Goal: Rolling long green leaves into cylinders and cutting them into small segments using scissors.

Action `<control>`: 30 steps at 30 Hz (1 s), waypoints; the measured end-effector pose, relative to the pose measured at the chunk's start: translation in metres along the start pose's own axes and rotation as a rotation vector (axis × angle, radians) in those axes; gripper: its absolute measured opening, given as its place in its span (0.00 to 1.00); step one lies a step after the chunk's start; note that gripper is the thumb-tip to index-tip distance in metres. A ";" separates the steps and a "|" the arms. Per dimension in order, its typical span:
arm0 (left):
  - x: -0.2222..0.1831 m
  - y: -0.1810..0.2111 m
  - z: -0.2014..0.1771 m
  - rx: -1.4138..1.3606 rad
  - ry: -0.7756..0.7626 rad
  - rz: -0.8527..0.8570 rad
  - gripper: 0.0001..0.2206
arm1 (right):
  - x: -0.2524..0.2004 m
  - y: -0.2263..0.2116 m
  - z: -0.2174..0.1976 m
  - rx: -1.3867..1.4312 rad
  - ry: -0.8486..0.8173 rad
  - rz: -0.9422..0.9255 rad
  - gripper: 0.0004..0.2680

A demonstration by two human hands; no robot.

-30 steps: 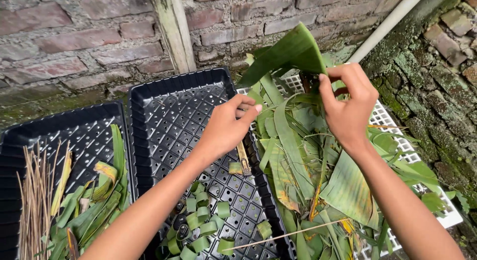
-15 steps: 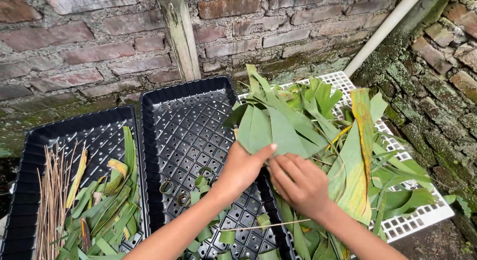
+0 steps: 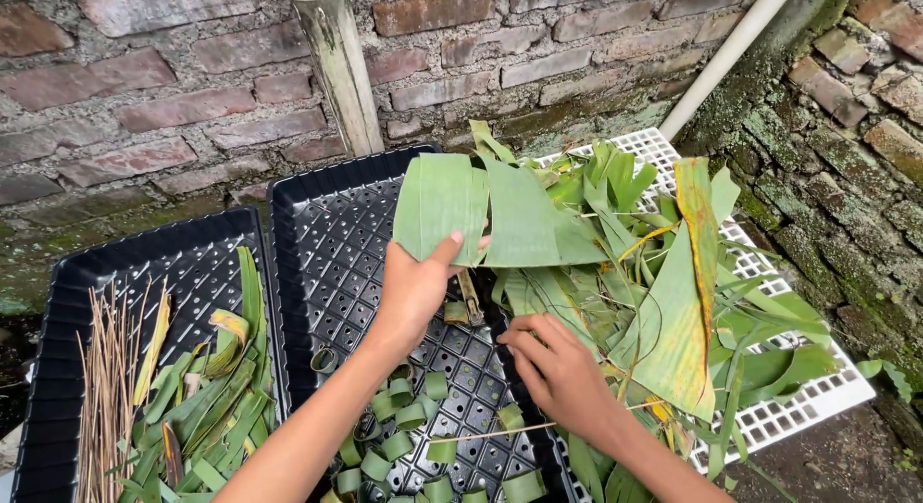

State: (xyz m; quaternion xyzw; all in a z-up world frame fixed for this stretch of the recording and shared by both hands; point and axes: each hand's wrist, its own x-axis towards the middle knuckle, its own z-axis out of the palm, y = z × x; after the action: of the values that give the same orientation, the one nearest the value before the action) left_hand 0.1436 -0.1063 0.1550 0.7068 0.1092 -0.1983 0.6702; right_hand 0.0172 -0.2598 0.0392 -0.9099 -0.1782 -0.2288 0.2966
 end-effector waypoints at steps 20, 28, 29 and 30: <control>0.030 -0.029 -0.010 0.025 -0.269 0.226 0.29 | 0.019 0.066 0.123 -0.830 -0.134 0.011 0.13; 0.019 -0.022 -0.011 0.093 -0.258 0.237 0.30 | 0.028 0.087 0.148 -0.910 -0.060 -0.031 0.13; 0.023 -0.022 -0.011 0.104 -0.261 0.262 0.29 | 0.030 0.086 0.146 -0.885 -0.037 -0.006 0.13; 0.028 -0.022 -0.012 0.115 -0.265 0.287 0.28 | 0.033 0.086 0.144 -0.860 -0.014 0.019 0.12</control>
State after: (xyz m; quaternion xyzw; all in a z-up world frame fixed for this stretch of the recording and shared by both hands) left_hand 0.1607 -0.0960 0.1239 0.7201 -0.0933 -0.1977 0.6586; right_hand 0.1289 -0.2293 -0.0865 -0.9538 -0.0602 -0.2736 -0.1090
